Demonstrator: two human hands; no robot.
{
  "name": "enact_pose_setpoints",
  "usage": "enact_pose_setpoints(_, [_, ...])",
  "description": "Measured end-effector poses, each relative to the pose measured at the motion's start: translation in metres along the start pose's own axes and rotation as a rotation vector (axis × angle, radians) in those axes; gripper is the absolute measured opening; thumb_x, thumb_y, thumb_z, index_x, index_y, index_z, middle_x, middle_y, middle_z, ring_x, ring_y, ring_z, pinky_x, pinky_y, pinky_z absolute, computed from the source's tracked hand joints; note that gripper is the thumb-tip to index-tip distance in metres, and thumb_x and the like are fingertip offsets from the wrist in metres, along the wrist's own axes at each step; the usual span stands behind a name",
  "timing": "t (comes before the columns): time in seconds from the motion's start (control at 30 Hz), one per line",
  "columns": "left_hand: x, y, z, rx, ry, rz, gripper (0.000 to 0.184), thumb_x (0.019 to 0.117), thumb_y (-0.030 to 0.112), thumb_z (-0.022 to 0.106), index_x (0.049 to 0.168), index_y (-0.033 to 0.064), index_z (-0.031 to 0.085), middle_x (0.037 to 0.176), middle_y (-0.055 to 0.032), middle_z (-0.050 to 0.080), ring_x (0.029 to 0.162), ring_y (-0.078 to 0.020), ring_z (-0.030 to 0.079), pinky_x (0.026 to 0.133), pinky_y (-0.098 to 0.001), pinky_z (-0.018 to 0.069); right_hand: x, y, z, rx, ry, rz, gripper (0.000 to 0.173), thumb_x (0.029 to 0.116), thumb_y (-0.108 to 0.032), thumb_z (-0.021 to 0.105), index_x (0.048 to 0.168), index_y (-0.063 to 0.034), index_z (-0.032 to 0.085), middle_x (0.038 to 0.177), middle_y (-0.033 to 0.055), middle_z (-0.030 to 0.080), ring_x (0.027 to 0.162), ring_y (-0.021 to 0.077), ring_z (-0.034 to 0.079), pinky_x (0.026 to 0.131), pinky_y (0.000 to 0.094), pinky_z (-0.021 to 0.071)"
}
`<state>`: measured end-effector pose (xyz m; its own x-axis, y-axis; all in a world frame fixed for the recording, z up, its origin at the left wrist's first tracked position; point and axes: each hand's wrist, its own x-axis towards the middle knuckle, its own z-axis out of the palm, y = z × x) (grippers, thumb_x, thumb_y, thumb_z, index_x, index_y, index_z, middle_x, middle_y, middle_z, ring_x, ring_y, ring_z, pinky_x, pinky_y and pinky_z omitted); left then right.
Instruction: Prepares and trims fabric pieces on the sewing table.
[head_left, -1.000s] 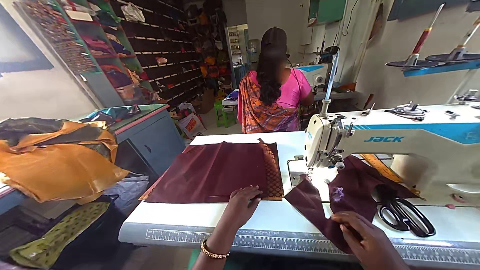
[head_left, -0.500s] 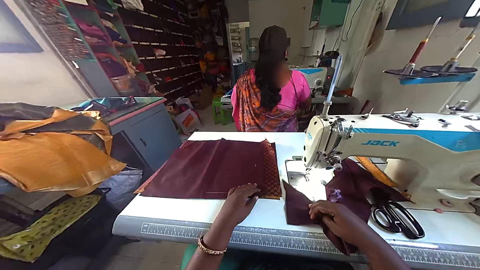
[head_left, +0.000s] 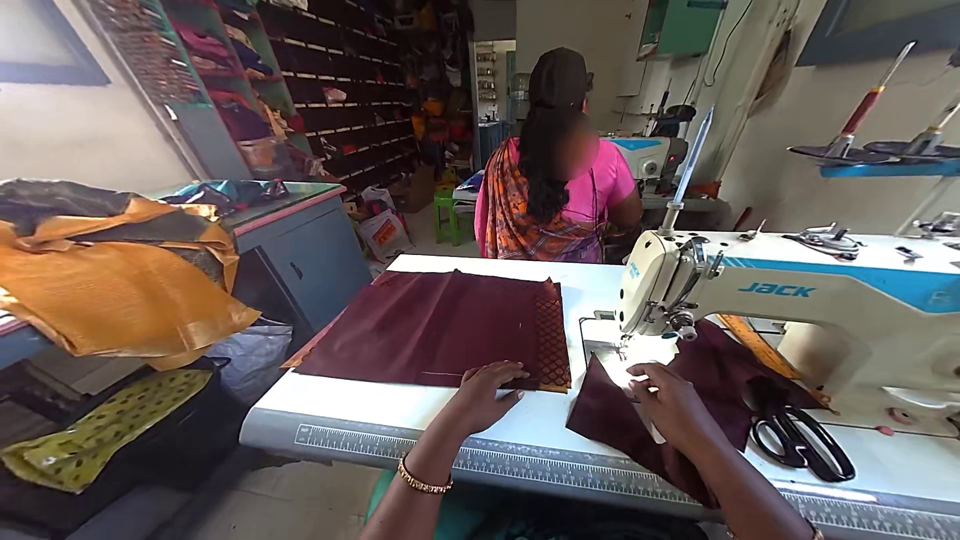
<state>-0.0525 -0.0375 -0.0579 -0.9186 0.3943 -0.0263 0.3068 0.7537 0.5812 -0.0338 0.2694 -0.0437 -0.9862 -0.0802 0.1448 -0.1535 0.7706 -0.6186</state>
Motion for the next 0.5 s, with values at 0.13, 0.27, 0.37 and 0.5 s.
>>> enact_pose_setpoints(0.13, [-0.009,-0.002,-0.003,0.009,-0.048,0.008,0.041,0.1078,0.035,0.05,0.145,0.0213,0.06,0.16,0.0055,0.046,0.153,-0.0135,0.03,0.125,-0.0548,0.0148,0.016,-0.004,0.005,-0.041,-0.202,0.071,0.051,0.0953,-0.034,0.074,0.131,0.0006,0.063,0.133,0.0226,0.058,0.117,0.0371,0.059,0.103,0.0523,0.0475])
enact_pose_setpoints(0.27, [-0.02,-0.002,-0.005,-0.03,-0.06,0.016,0.039,0.1072,0.033,0.051,0.143,0.0206,0.062,0.158,0.0038,0.048,0.153,-0.0147,0.032,0.124,-0.0563,0.015,0.024,-0.02,0.002,-0.117,-0.389,0.088,0.034,0.1029,-0.025,0.063,0.122,0.0029,0.066,0.13,0.0214,0.059,0.117,0.034,0.059,0.104,0.0497,0.0464])
enact_pose_setpoints(0.37, [-0.035,0.002,-0.008,-0.05,-0.107,0.035,0.041,0.1064,0.032,0.052,0.144,0.0177,0.061,0.16,0.0,0.045,0.154,-0.019,0.029,0.123,-0.0598,0.014,0.022,-0.042,-0.01,-0.158,-0.414,0.141,0.036,0.1099,-0.024,0.048,0.132,0.0028,0.057,0.126,0.0253,0.062,0.119,0.0375,0.061,0.103,0.0534,0.0454])
enact_pose_setpoints(0.5, [-0.065,0.001,-0.006,-0.077,-0.145,0.073,0.041,0.1065,0.035,0.051,0.142,0.0176,0.063,0.16,-0.0001,0.046,0.154,-0.021,0.03,0.122,-0.0631,0.0153,0.016,-0.057,-0.02,-0.105,-0.105,0.075,0.031,0.106,-0.014,0.056,0.134,-0.001,0.055,0.11,0.0227,0.069,0.101,0.0381,0.069,0.091,0.0563,0.0531])
